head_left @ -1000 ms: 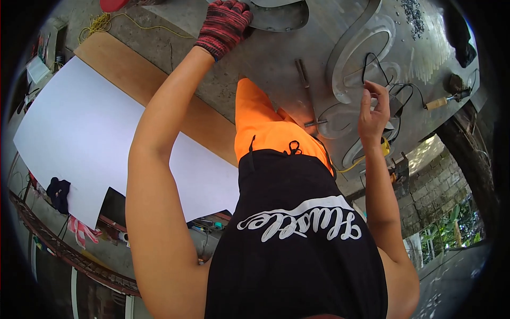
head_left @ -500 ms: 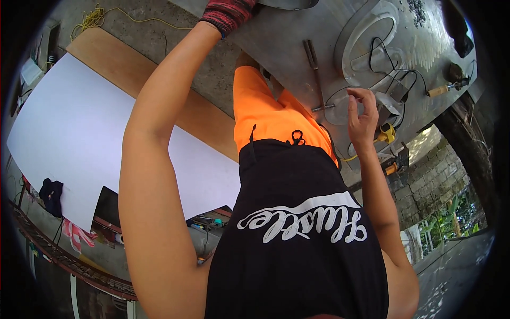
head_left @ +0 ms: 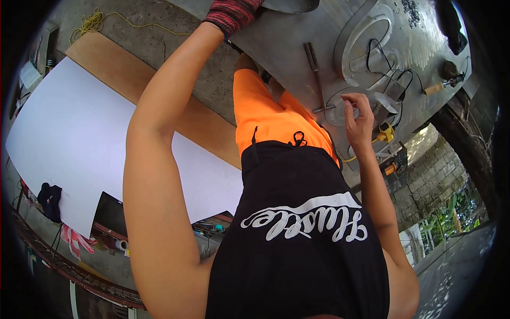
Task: Soldering metal components to fabricate a large sign letter.
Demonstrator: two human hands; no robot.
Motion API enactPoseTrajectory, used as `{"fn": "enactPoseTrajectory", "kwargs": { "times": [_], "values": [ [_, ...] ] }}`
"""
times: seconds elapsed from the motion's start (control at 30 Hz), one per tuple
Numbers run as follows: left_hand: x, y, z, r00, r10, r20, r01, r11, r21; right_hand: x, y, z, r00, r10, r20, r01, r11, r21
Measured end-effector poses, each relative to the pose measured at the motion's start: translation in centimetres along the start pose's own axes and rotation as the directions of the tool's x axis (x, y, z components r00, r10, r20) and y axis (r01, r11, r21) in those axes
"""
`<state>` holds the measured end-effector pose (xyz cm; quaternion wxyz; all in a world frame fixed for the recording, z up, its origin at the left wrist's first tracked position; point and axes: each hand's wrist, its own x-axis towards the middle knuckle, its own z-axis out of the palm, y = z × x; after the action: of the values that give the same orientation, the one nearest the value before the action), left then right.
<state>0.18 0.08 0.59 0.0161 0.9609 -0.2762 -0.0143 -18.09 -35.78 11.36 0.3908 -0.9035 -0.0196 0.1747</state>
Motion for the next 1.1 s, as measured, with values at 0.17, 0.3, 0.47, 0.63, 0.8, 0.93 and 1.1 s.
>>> {"fn": "enactPoseTrajectory", "kwargs": {
  "times": [0.17, 0.3, 0.47, 0.63, 0.8, 0.93, 1.1],
  "values": [
    [0.7, 0.1, -1.6, 0.993, 0.021, 0.113, -0.02, 1.0, -0.006, -0.1, -0.5, 0.4, 1.0, 0.015, 0.013, -0.015, 1.0, 0.0],
    [1.2, -1.0, -0.8, 0.992, 0.065, 0.109, -0.071, 0.996, 0.06, -0.2, -0.8, 0.9, 0.999, 0.035, 0.027, -0.035, 0.999, 0.013],
    [0.3, -3.3, 0.6, 0.972, 0.142, 0.19, -0.146, 0.989, 0.009, -0.1, -1.1, 1.6, 0.999, 0.043, 0.034, -0.044, 0.999, 0.019],
    [0.5, -2.7, 0.3, 0.975, 0.159, 0.154, -0.159, 0.987, -0.014, 0.4, -1.0, 2.8, 0.998, 0.058, 0.035, -0.059, 0.998, 0.031],
    [0.4, -3.2, 1.1, 0.978, 0.196, 0.077, -0.19, 0.979, -0.075, 1.0, -1.7, 3.9, 0.995, 0.082, 0.051, -0.086, 0.994, 0.073],
    [0.4, -3.5, 1.0, 0.974, 0.214, 0.07, -0.206, 0.973, -0.103, 1.1, -2.1, 4.9, 0.991, 0.125, 0.043, -0.13, 0.985, 0.116],
    [0.9, -3.6, 0.2, 0.961, 0.251, 0.115, -0.232, 0.96, -0.159, 1.5, -2.4, 5.6, 0.986, 0.165, 0.04, -0.169, 0.975, 0.142]
  ]
}}
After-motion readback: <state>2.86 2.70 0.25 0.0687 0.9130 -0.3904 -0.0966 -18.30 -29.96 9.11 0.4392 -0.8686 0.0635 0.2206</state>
